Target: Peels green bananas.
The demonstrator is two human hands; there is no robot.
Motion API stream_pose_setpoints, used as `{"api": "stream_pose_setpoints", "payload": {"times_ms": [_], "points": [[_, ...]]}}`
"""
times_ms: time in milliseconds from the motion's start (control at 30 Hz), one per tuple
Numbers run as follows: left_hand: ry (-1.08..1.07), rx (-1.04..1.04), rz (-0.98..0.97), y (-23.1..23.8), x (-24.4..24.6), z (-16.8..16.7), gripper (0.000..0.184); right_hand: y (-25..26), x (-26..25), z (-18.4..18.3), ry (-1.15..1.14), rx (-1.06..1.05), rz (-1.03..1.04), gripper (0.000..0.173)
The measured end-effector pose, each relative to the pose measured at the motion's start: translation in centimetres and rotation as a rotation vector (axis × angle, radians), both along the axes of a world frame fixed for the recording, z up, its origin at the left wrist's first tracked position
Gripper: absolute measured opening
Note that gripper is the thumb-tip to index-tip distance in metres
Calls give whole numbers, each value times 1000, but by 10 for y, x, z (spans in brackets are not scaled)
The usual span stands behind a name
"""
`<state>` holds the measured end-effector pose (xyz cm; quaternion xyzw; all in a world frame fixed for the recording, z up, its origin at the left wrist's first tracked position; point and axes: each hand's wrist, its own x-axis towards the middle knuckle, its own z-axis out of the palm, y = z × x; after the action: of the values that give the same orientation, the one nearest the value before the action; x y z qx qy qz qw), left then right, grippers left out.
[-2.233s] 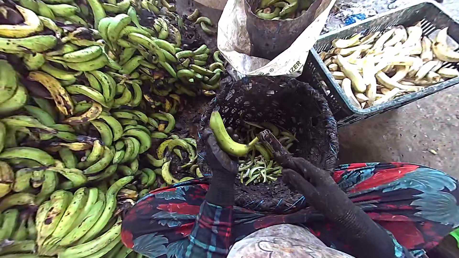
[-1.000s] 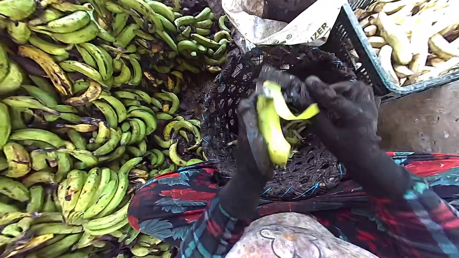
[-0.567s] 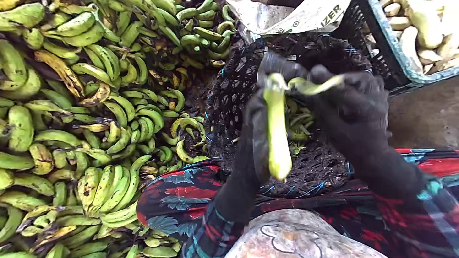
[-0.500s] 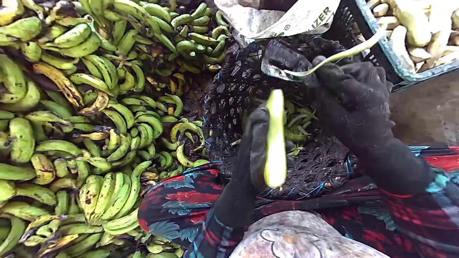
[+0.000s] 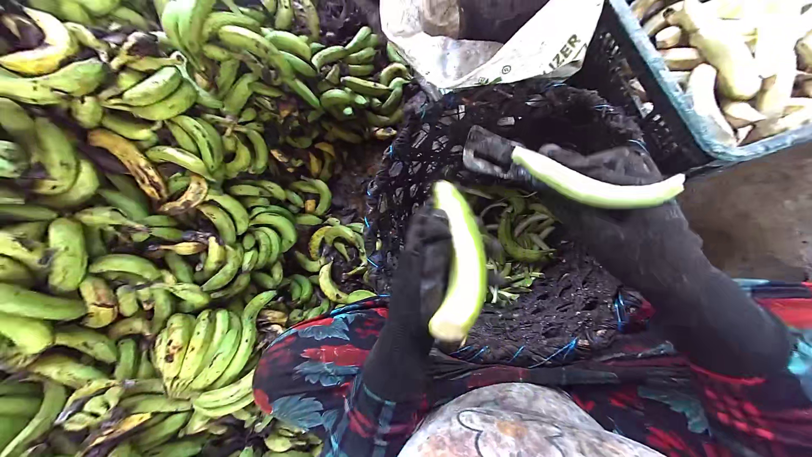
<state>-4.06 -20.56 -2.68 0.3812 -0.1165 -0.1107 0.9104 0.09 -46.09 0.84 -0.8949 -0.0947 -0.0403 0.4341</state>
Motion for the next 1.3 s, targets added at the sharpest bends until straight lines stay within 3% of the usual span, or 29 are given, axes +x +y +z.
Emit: {"api": "stream_pose_setpoints", "payload": {"times_ms": [33, 67, 100, 167, 200, 233, 300, 367, 400, 433, 467, 533, 633, 667, 733, 833, 900, 967, 1100, 1200, 1233, 1300], "points": [[-255, 11, 149, 10, 13, -13, 44, 6, -7, 2, 6, 30, 18, 40], [-311, 121, 392, 11, 22, 2, 42, 14, -15, 3, -5, 54, 46, 42], [-154, 284, 703, -2, 31, 40, 35, 20, -24, 4, -40, 92, 73, 42], [-82, 374, 986, -15, 55, 73, 36, 31, -37, 0, -155, 168, 108, 38], [-77, 339, 966, -18, 60, 73, 33, 34, -38, -2, -194, 179, 113, 35], [-25, 252, 827, -23, 59, 68, 25, 34, -35, -4, -202, 174, 112, 34], [144, 195, 293, -23, 43, 55, 22, 25, -15, -7, -152, 114, 87, 38], [97, -141, -325, -4, 35, -8, 41, 10, 5, -9, -73, -2, 46, 42], [92, -235, -479, 1, 31, -30, 48, 4, 11, -9, -22, -57, 25, 43], [130, -216, -506, 5, 24, -29, 50, 1, 12, -8, 22, -100, 9, 43], [201, -91, -404, 6, 17, -7, 45, 2, 9, -8, 40, -117, 0, 43], [307, 196, 61, -4, 9, 45, 31, 16, -7, -10, -5, -50, -3, 39], [302, 4, 618, -18, 36, 64, 42, 43, -37, -18, -207, 90, 4, 35], [310, -18, 714, -24, 46, 71, 40, 49, -44, -21, -280, 119, -13, 33], [237, 158, 631, -28, 40, 67, 32, 51, -43, -23, -332, 124, -37, 32], [214, 509, 117, -25, 13, 44, 45, 30, -9, -16, -201, -37, -51, 36], [314, 477, -68, -28, 5, 36, 57, 17, 6, -12, -32, -158, -25, 42], [386, 267, 65, -26, 8, 33, 36, 22, 1, -9, 1, -169, -2, 43], [408, -94, 498, -20, 35, 56, 40, 43, -33, -18, -278, -24, 10, 38], [368, 105, 621, -28, 46, 68, 26, 46, -40, -27, -400, 3, -26, 37], [285, 232, 531, -29, 42, 63, 27, 44, -36, -27, -385, 8, -39, 36], [165, 551, 241, -25, 26, 52, 53, 33, -19, -19, -258, -38, -17, 35]]}}
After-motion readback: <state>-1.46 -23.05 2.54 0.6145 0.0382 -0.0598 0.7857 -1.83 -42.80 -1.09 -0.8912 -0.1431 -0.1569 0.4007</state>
